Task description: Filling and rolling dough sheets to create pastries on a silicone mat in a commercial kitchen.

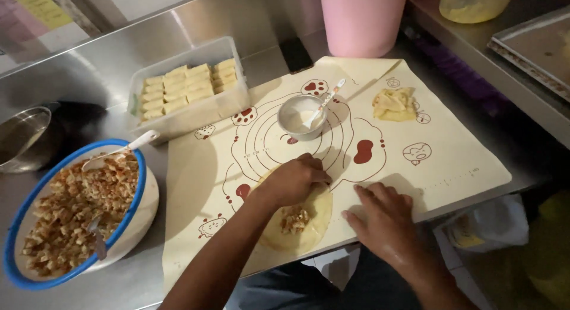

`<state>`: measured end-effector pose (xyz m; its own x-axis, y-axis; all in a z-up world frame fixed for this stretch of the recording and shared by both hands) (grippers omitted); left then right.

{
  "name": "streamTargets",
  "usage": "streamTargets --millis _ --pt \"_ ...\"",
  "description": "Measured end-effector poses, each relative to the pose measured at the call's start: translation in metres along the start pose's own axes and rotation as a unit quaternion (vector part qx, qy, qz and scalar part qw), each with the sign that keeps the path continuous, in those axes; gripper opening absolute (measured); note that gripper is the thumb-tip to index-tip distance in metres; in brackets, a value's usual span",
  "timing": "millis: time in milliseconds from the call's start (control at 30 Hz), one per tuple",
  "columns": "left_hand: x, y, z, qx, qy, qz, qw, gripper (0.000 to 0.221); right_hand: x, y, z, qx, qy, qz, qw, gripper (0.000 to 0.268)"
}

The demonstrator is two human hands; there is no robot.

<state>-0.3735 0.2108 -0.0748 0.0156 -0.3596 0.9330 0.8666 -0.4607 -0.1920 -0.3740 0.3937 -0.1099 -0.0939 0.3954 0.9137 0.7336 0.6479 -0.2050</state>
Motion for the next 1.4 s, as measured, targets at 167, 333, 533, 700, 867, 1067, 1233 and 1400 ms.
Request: streamTargets --millis 167,333,533,700,867,1067,1233,1400 --pt "0.009 0.003 0.007 -0.026 -0.017 0.035 0.999 0.018 -0.016 -0.017 -0.021 0.062 -0.025 0.079 0.995 0.059" --pt "0.034 0.010 0.011 0.037 0.067 0.021 0.997 0.024 -0.016 -0.022 -0.033 0.062 -0.082 0.089 0.991 0.041" --pt "0.060 0.027 0.012 0.023 0.122 0.066 0.990 0.014 -0.020 -0.020 -0.044 -0.002 -0.146 -0.040 0.989 0.018" --pt "0.071 0.049 0.006 0.051 0.130 0.065 0.988 0.013 -0.019 -0.020 -0.061 0.059 -0.220 0.009 0.974 0.018" --pt "0.071 0.073 -0.005 0.071 0.111 0.074 0.988 0.014 -0.021 -0.022 -0.081 0.069 -0.220 -0.013 0.973 0.020" --pt "0.049 0.103 -0.014 0.063 0.071 0.070 0.993 0.010 -0.013 0.001 -0.101 0.140 -0.133 0.064 0.979 0.023" --pt "0.048 0.128 -0.013 0.080 0.042 0.121 0.989 0.019 -0.004 0.038 -0.129 0.241 -0.042 0.083 0.966 0.031" --pt "0.064 0.163 -0.010 0.264 0.008 0.162 0.951 0.018 0.004 0.045 -0.167 0.362 -0.041 0.068 0.929 0.016"
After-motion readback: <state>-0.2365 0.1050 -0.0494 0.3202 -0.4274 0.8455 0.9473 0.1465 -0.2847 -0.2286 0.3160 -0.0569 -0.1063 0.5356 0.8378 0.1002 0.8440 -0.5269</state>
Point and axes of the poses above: each hand's wrist, its own y-axis away from the middle knuckle, its own x-axis out of the back of the hand, z = x × y, the point moved 7 cm from there along -y, towards the middle knuckle, and after that the axes turned 4 degrees about x, right-handed, at the moved point
